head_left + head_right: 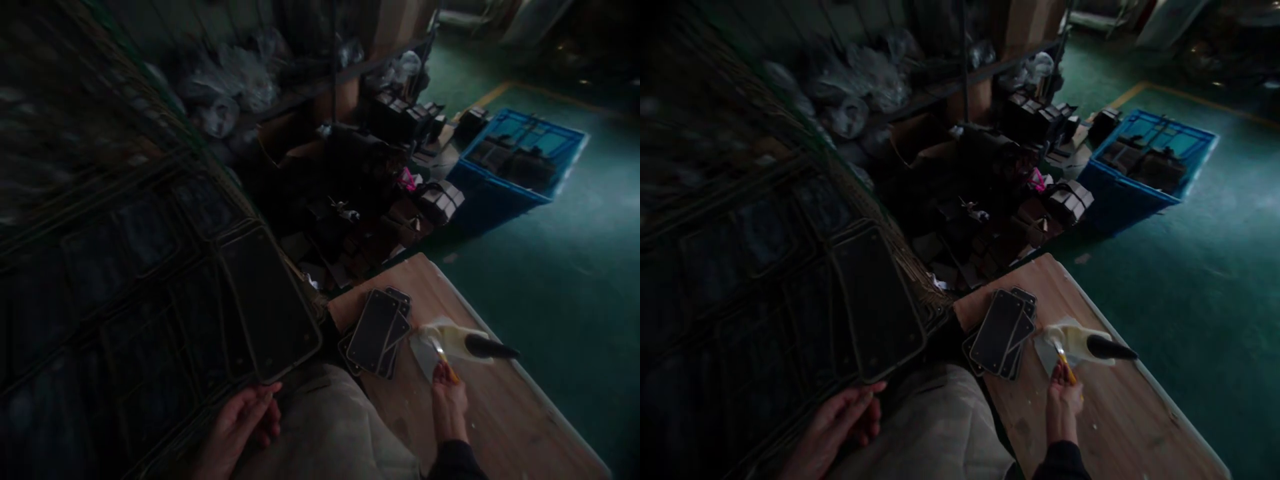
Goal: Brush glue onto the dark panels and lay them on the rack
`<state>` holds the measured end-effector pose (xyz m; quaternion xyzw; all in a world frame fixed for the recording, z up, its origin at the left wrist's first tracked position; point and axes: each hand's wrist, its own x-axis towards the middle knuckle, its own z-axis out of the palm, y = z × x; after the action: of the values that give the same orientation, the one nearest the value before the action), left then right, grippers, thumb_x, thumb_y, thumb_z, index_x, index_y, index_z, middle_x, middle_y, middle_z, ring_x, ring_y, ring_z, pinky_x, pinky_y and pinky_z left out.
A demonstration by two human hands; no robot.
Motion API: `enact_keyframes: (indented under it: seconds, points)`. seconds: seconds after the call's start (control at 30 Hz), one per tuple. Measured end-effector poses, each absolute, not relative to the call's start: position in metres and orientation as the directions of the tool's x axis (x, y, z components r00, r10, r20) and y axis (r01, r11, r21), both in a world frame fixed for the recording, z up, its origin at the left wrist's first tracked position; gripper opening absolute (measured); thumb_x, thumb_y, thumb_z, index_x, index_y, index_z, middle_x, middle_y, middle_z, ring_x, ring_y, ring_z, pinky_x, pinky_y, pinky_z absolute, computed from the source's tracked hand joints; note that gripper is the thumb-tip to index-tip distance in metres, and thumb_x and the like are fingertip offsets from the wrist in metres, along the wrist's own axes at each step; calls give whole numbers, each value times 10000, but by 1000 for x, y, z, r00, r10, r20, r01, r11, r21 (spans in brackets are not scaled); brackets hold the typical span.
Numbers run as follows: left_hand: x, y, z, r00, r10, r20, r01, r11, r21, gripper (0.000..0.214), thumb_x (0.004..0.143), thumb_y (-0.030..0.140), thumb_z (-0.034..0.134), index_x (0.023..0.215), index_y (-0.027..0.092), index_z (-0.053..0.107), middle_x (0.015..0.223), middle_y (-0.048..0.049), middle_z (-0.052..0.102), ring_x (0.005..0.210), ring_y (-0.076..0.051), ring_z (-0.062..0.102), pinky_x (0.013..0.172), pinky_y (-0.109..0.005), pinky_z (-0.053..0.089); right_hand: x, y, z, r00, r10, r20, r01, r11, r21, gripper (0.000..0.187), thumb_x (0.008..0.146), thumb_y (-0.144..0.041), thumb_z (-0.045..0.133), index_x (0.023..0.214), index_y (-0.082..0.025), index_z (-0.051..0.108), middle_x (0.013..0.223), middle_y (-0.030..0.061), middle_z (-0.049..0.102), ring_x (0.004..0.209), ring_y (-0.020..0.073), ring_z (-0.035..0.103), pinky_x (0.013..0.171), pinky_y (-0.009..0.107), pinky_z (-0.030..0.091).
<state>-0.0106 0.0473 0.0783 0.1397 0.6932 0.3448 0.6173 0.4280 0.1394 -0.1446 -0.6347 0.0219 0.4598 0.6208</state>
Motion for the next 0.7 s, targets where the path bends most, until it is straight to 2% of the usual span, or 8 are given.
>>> enact_keyframes:
  seconds: [0.1, 0.2, 0.27, 0.33, 0.43, 0.53, 0.6, 0.7]
  points:
    - [-5, 54, 83, -222, 639, -736, -335, 659, 673, 472, 782, 551, 657, 992, 129, 680, 720, -51, 663, 582, -151, 629, 478, -226, 442, 416, 179, -120, 493, 582, -647, -655, -242, -716, 238, 895, -289, 536, 683, -183, 520, 575, -47, 560, 423, 84, 565, 402, 146, 479]
    - [-1, 59, 85, -235, 647, -726, -421, 605, 676, 437, 794, 553, 644, 915, 133, 662, 688, -34, 648, 545, -126, 609, 451, -199, 403, 385, 229, -85, 394, 674, -625, -684, -239, -689, 170, 809, -316, 680, 765, -191, 573, 623, -54, 595, 489, 76, 591, 475, 145, 522]
    - [3, 61, 84, -241, 661, -711, -451, 572, 685, 428, 789, 559, 645, 850, 136, 645, 649, -22, 635, 518, -115, 594, 436, -188, 384, 352, 258, -50, 312, 760, -570, -679, -241, -693, 214, 780, -351, 735, 864, -194, 615, 668, -51, 604, 546, 77, 602, 536, 159, 544]
    - [5, 62, 83, -263, 683, -681, -449, 538, 713, 426, 782, 570, 644, 781, 145, 617, 613, -12, 622, 500, -115, 586, 425, -186, 381, 309, 279, -6, 195, 874, -445, -610, -248, -752, 294, 784, -403, 743, 958, -191, 638, 689, -40, 597, 569, 84, 597, 545, 164, 538]
    - [6, 60, 81, -344, 713, -611, -402, 477, 782, 441, 774, 601, 628, 731, 165, 570, 583, -7, 617, 486, -130, 592, 414, -198, 404, 241, 290, 65, 4, 990, -138, -322, -129, -938, 331, 874, -466, 642, 1065, -195, 641, 722, -9, 611, 591, 115, 605, 543, 203, 530]
    - [4, 55, 76, -395, 702, -592, -414, 439, 797, 464, 746, 633, 634, 800, 176, 572, 587, -7, 636, 481, -153, 612, 397, -211, 418, 184, 288, 117, -197, 976, 95, -15, 94, -995, 300, 929, -438, 575, 1066, -181, 648, 715, 21, 637, 613, 160, 629, 549, 246, 536]
    - [2, 52, 72, -417, 688, -594, -451, 411, 792, 474, 728, 632, 653, 841, 180, 564, 621, -10, 658, 501, -164, 633, 408, -219, 437, 157, 289, 134, -357, 913, 199, 83, 243, -966, 302, 946, -436, 551, 1078, -182, 645, 720, 30, 657, 626, 178, 642, 568, 265, 545]
    - [-2, 51, 68, -446, 670, -593, -495, 367, 787, 466, 727, 618, 666, 846, 186, 537, 655, -10, 679, 533, -167, 653, 440, -224, 463, 127, 301, 143, -557, 784, 275, 153, 422, -894, 292, 966, -418, 527, 1118, -194, 635, 770, 27, 677, 681, 179, 662, 645, 268, 549]
